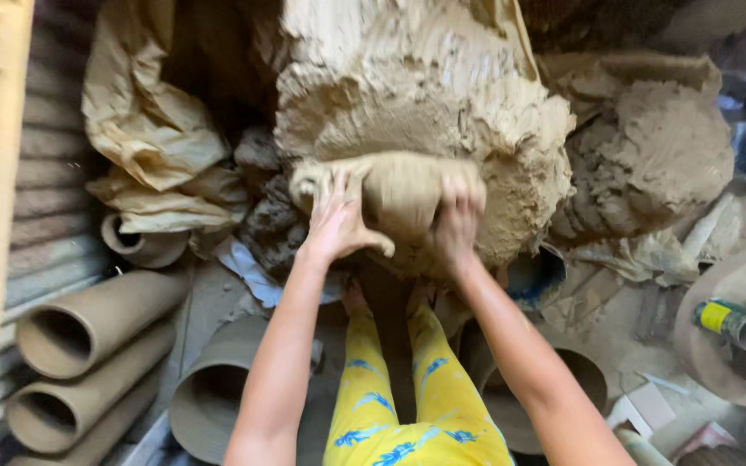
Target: The person kneads a large mass of clay by hand, repeatedly folding and pressing it against a work surface covered in paper.
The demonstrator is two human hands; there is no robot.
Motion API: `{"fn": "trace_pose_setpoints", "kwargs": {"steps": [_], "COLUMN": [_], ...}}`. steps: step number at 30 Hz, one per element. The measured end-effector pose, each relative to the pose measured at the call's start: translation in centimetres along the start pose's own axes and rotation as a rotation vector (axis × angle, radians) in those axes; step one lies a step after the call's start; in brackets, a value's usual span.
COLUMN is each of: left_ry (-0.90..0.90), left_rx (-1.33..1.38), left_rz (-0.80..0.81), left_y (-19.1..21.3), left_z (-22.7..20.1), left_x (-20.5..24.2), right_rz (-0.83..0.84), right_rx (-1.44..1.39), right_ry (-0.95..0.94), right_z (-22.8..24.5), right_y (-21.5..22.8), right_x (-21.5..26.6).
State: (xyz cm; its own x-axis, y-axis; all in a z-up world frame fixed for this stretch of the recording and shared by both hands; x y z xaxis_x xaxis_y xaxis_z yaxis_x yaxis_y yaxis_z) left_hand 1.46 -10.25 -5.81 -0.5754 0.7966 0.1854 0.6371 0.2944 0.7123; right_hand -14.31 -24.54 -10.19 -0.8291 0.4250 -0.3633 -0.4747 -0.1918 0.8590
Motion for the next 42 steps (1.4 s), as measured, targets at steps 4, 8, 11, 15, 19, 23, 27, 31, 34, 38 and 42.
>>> {"fn": "trace_pose_setpoints", "kwargs": {"steps": [4, 8, 11, 15, 19, 23, 27, 31, 34, 38, 42], "left_ry": [0.159, 0.173, 0.063, -0.058, 0.001, 0.183, 0.252, 0.247, 0.024, 0.079, 0.103], "left_rx": [-0.194, -0.752, -0.793, -0.759, -0.770, -0.542, -0.508, -0.382, -0.302, -0.200, -0.055], "left_rz": [0.133, 0.041, -0.254, -0.448, -0.298, -0.314, -0.395, -0.464, -0.746, -0.746, -0.588], "left_y": [-0.7, -5.1, -6.6, -6.6, -6.7, -5.8, -5.6, -6.8, -8.8, -10.3, -7.3], "left_z": [-2.6, -1.0, 0.3, 2.2, 5.7, 8.4, 9.7, 10.2, 7.8, 7.6, 2.3], "left_x": [-0.1, 1.6, 3.1, 0.5, -7.5, -12.4, -14.4, -12.1, -2.5, 12.1, 14.6], "right_rz": [0.378, 0.399, 0.405, 0.329, 0.316, 0.438, 0.375, 0.113, -0.207, -0.195, -0.044], "right_rx": [0.165, -0.133, -0.068, 0.205, 0.380, 0.298, 0.216, 0.263, 0.335, 0.024, -0.094], "right_ry": [0.040, -0.047, -0.105, -0.056, 0.070, -0.036, -0.065, -0.076, 0.136, 0.112, -0.071], "right_z": [3.7, 3.1, 3.8, 2.8, -2.5, -9.3, -11.5, -8.3, -2.9, 6.4, 8.9], "right_y": [4.4, 5.9, 2.6, -0.9, -6.8, -12.5, -13.8, -11.0, -3.9, 6.0, 12.8], "right_x": [4.7, 1.2, -0.8, -2.3, -6.9, -10.7, -12.6, -10.5, -4.7, 4.4, 1.1]}}
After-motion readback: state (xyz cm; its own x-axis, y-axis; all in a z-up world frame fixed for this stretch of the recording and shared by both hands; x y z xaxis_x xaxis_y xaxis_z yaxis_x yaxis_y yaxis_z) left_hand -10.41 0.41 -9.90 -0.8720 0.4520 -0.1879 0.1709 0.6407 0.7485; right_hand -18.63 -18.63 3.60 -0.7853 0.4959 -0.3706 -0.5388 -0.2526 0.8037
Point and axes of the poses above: each hand's wrist, its own x-axis away from the middle knuckle, its own y-axis out of the back of the hand, z = x × y, the point moved 8 cm from there along -x, towards the middle knuckle, and after that the axes turned 1 degree about z, right-handed, at the moved point
